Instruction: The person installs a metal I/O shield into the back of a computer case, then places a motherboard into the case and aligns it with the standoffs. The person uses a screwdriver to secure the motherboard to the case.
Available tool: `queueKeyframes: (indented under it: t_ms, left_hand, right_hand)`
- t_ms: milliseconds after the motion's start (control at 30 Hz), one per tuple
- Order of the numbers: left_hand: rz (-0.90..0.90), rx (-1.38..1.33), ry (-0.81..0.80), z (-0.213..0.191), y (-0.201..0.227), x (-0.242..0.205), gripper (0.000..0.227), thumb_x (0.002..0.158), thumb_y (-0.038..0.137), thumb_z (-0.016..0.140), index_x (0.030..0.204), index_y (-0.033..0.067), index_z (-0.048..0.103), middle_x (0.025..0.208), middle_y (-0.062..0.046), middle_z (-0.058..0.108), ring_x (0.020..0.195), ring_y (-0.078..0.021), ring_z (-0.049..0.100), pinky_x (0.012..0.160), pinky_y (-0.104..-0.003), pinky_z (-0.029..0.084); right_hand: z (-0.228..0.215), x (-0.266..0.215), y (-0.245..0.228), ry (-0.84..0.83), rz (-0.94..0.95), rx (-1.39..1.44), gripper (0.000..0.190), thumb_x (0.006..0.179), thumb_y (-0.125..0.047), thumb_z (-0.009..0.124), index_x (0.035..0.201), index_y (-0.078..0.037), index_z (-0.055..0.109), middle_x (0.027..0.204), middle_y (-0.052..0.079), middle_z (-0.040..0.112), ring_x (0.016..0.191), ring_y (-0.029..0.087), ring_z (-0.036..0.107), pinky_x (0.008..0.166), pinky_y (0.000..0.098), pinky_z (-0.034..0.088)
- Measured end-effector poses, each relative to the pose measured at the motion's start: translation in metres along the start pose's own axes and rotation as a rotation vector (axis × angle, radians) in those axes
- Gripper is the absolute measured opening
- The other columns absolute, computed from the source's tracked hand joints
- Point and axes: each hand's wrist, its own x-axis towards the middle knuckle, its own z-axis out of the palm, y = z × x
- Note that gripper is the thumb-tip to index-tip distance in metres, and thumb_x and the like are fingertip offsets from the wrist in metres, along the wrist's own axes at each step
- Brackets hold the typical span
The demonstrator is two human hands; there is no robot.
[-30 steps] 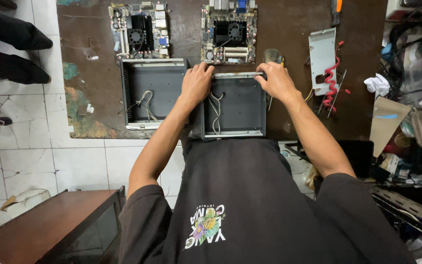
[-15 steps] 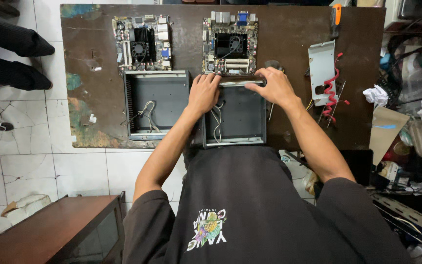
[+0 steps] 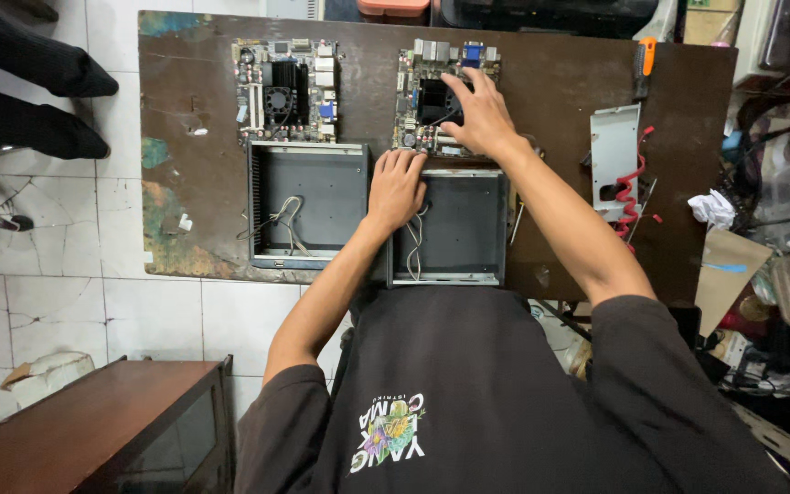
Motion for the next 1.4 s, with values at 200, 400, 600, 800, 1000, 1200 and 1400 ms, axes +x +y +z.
queueKeyframes:
  t_ms: [200, 400, 600, 800, 1000, 1200, 1400]
  left_hand:
    - [-0.006, -0.032, -0.011, -0.002, 0.000, 0.001, 0.036, 0.080, 0.017, 0.058, 0.114, 0.0059, 0.058, 0.110, -0.011, 0.061, 0.102, -0.0308, 0.054, 0.096, -0.042, 0.041]
    - [-0.010, -0.044, 0.008, -0.004, 0.000, 0.003, 0.038, 0.080, 0.018, 0.056, 0.115, 0.0055, 0.059, 0.106, -0.011, 0.060, 0.102, -0.0302, 0.054, 0.098, -0.042, 0.040]
    - [-0.018, -0.029, 0.032, -0.007, 0.002, 0.001, 0.036, 0.080, 0.018, 0.056, 0.114, 0.0066, 0.059, 0.105, -0.010, 0.061, 0.099, -0.0302, 0.054, 0.099, -0.043, 0.039]
    - [-0.021, -0.009, 0.002, -0.003, 0.001, -0.001, 0.035, 0.079, 0.020, 0.059, 0.112, 0.0096, 0.059, 0.107, -0.008, 0.060, 0.100, -0.0284, 0.054, 0.102, -0.044, 0.037]
    - [-0.049, -0.261, 0.142, -0.016, 0.003, 0.000, 0.028, 0.082, 0.017, 0.058, 0.107, 0.0017, 0.058, 0.105, -0.020, 0.053, 0.110, -0.0354, 0.051, 0.111, -0.055, 0.028]
    - [-0.281, -0.964, 0.299, -0.039, 0.009, 0.000, 0.016, 0.076, 0.008, 0.047, 0.092, 0.0047, 0.046, 0.107, -0.015, 0.048, 0.108, -0.0315, 0.053, 0.093, -0.041, 0.043]
    - [-0.545, -1.860, 0.180, 0.021, -0.001, -0.021, 0.054, 0.096, 0.043, 0.047, 0.142, 0.0197, 0.028, 0.138, -0.015, 0.043, 0.113, -0.0323, 0.060, 0.085, -0.041, 0.057]
  right_hand:
    - [0.013, 0.029, -0.013, -0.135, 0.141, -0.094, 0.080, 0.076, -0.024, 0.081, 0.145, -0.017, 0.039, 0.137, 0.017, 0.038, 0.126, 0.042, 0.036, 0.093, 0.0607, 0.039]
    - [0.013, 0.028, -0.007, -0.082, 0.028, -0.101, 0.068, 0.074, -0.004, 0.070, 0.138, -0.008, 0.046, 0.133, 0.015, 0.043, 0.121, 0.041, 0.043, 0.084, 0.0628, 0.046]
    - [0.004, 0.031, -0.007, -0.075, -0.002, -0.144, 0.063, 0.075, -0.015, 0.078, 0.132, -0.010, 0.050, 0.123, 0.017, 0.046, 0.111, 0.042, 0.048, 0.081, 0.0612, 0.048]
    - [-0.025, 0.029, -0.002, 0.033, -0.159, -0.169, 0.063, 0.071, 0.006, 0.063, 0.132, -0.002, 0.051, 0.118, 0.020, 0.046, 0.106, 0.042, 0.045, 0.076, 0.0561, 0.049]
    - [-0.061, 0.005, -0.022, 0.059, -0.201, -0.208, 0.066, 0.071, 0.004, 0.069, 0.134, 0.000, 0.049, 0.120, 0.021, 0.048, 0.107, 0.040, 0.048, 0.079, 0.0556, 0.049]
    - [-0.083, -0.050, -0.051, 0.062, -0.217, -0.235, 0.074, 0.077, -0.015, 0.076, 0.141, 0.003, 0.044, 0.121, 0.023, 0.047, 0.111, 0.039, 0.048, 0.092, 0.0531, 0.045]
    - [-0.047, -0.094, -0.045, 0.071, -0.296, -0.314, 0.077, 0.071, -0.023, 0.080, 0.138, -0.005, 0.049, 0.113, 0.016, 0.051, 0.111, 0.037, 0.055, 0.096, 0.0473, 0.045]
